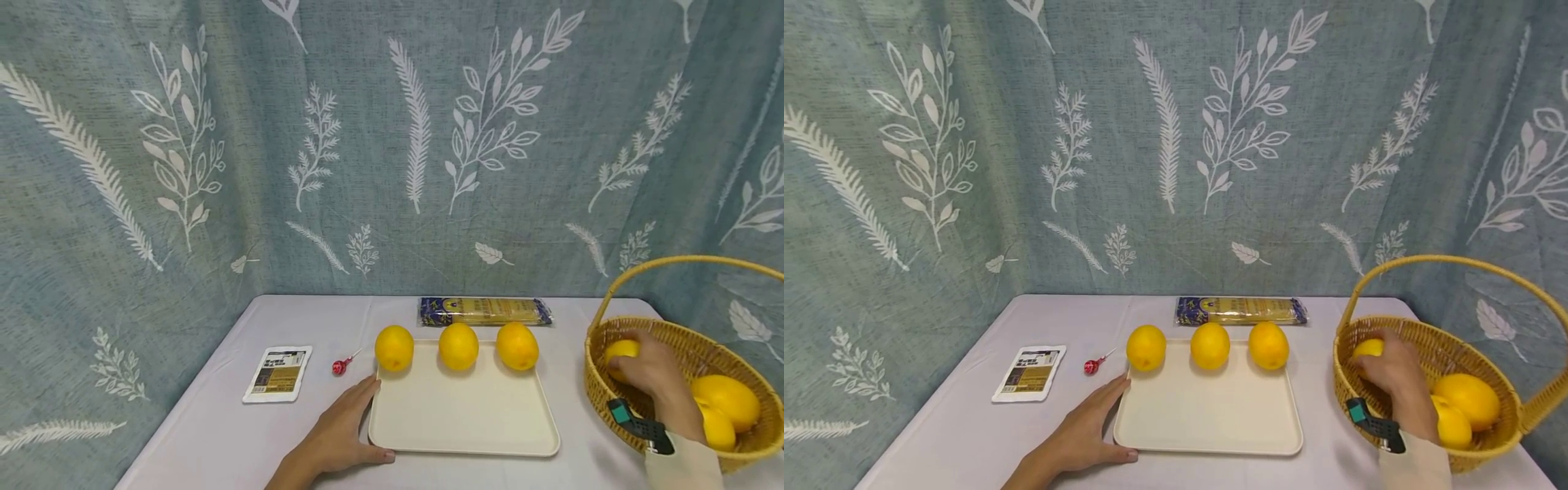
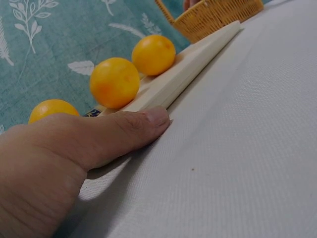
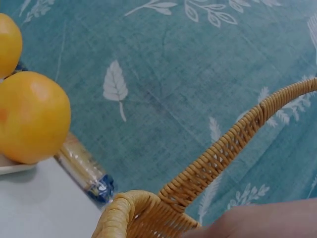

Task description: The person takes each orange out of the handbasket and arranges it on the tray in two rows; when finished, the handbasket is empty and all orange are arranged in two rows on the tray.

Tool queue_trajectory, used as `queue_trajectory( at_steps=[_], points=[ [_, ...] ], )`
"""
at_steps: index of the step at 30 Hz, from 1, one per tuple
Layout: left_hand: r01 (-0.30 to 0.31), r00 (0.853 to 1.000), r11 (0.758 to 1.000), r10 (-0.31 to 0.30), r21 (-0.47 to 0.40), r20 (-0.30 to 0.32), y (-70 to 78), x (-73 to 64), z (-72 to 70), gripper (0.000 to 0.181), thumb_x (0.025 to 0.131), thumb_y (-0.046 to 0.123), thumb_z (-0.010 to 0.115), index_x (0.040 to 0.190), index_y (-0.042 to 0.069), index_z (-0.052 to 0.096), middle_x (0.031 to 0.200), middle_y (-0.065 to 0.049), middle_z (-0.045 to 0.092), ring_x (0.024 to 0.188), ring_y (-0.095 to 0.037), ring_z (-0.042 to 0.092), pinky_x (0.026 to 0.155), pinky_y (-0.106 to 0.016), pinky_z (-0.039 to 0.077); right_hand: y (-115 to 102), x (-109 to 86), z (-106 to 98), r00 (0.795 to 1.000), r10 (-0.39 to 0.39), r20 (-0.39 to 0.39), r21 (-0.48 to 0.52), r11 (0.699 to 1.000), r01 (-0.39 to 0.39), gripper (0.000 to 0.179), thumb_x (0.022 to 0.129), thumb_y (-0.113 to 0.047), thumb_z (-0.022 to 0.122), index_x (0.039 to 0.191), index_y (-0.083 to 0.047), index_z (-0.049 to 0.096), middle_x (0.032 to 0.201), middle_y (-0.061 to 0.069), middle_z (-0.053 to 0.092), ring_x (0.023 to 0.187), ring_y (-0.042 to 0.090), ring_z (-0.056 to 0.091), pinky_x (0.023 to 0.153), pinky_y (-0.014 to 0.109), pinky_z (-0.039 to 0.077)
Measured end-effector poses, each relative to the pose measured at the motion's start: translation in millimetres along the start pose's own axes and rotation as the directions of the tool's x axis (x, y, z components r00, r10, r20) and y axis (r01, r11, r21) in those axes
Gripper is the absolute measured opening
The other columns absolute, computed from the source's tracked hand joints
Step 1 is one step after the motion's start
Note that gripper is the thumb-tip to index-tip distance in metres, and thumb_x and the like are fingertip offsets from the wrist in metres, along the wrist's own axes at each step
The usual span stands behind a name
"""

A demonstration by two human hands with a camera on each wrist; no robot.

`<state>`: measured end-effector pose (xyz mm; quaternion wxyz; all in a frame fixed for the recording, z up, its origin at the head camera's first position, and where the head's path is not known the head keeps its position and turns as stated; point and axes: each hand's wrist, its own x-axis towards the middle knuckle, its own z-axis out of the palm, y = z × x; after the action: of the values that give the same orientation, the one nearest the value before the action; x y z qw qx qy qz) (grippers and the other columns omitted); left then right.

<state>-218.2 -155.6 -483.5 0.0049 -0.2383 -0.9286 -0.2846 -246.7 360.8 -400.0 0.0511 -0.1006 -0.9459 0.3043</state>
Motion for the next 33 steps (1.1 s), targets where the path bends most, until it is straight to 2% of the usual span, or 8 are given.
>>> queue_trajectory(
  at_steps=[3,6,10,14,21,25,28,33],
  points=[
    [-0.006,1.0,1.0,0.006,0.003,-0.006,-0.2,0.4,0.4,0.122,0.064,0.066,0.086,0.156,0.004,0.036,0.164,-0.015,0.032,0.148,-0.036,0.033,0.119,-0.058,0.03,-2,-2.5,0,0.997,0.039,-0.073,0.032,0.999,-0.037,0.077,0.086,-0.02,0.07,0.144,0.017,0.033,0.119,0.041,0.047,0.094,0.044,0.052,0.072,0.045,0.05],
    [0.005,1.0,1.0,-0.005,-0.005,0.002,0.0,0.0,0.5,0.123,0.063,0.067,0.086,0.156,0.005,0.035,0.164,-0.014,0.031,0.149,-0.036,0.032,0.119,-0.058,0.03,-5,-6.0,-1,0.984,0.069,-0.166,0.056,0.997,-0.061,0.077,0.086,-0.022,0.071,0.143,0.016,0.037,0.115,0.038,0.049,0.091,0.043,0.052,0.066,0.039,0.047],
    [0.02,1.0,1.0,-0.02,-0.011,0.019,-0.2,0.0,0.5,0.124,0.063,0.068,0.085,0.157,0.007,0.034,0.165,-0.014,0.03,0.149,-0.036,0.031,0.12,-0.058,0.029,-9,-10.1,-3,0.968,0.079,-0.238,0.093,0.994,-0.058,0.076,0.087,-0.023,0.07,0.145,0.015,0.038,0.122,0.038,0.047,0.095,0.044,0.049,0.067,0.041,0.044],
    [0.025,0.999,1.0,-0.025,-0.012,0.027,-0.6,0.6,0.7,0.124,0.063,0.069,0.085,0.157,0.008,0.034,0.165,-0.013,0.029,0.15,-0.035,0.03,0.12,-0.057,0.028,-12,-13.5,-5,0.959,0.06,-0.277,0.115,0.993,-0.029,0.073,0.087,-0.02,0.068,0.146,0.012,0.04,0.133,0.038,0.042,0.101,0.046,0.045,0.068,0.043,0.042],
    [0.014,1.0,1.0,-0.013,-0.011,0.014,-0.6,0.3,0.8,0.123,0.063,0.069,0.085,0.157,0.007,0.035,0.165,-0.012,0.03,0.149,-0.034,0.032,0.12,-0.057,0.03,-25,-21.3,-7,0.941,0.01,-0.339,0.098,0.995,0.025,0.071,0.084,-0.02,0.067,0.145,0.007,0.045,0.128,0.036,0.044,0.098,0.044,0.043,0.064,0.039,0.036],
    [-0.002,1.0,1.0,0.002,-0.006,-0.001,-0.9,0.1,0.7,0.122,0.063,0.067,0.086,0.156,0.006,0.036,0.164,-0.014,0.032,0.149,-0.035,0.032,0.119,-0.057,0.03,-39,-26.5,-9,0.944,-0.013,-0.33,0.095,0.994,0.047,0.071,0.085,-0.023,0.067,0.148,0.003,0.045,0.13,0.035,0.043,0.095,0.043,0.045,0.063,0.04,0.038],
    [-0.014,1.0,1.0,0.014,0.0,-0.013,-1.3,0.4,1.0,0.121,0.063,0.065,0.087,0.155,0.005,0.037,0.164,-0.014,0.033,0.148,-0.035,0.033,0.119,-0.057,0.031,-51,-30.3,-8,0.943,-0.056,-0.329,0.088,0.992,0.09,0.07,0.085,-0.023,0.068,0.147,0.002,0.046,0.131,0.034,0.043,0.092,0.041,0.048,0.062,0.041,0.04],
    [-0.02,1.0,1.0,0.02,0.003,-0.023,-1.4,-0.1,1.7,0.121,0.063,0.064,0.088,0.155,0.005,0.037,0.163,-0.014,0.034,0.148,-0.035,0.034,0.119,-0.057,0.031,-72,-36.5,-1,0.926,-0.143,-0.35,0.121,0.973,0.195,0.067,0.083,-0.017,0.071,0.143,0.005,0.051,0.135,0.032,0.043,0.094,0.041,0.048,0.066,0.046,0.043]
  ],
)
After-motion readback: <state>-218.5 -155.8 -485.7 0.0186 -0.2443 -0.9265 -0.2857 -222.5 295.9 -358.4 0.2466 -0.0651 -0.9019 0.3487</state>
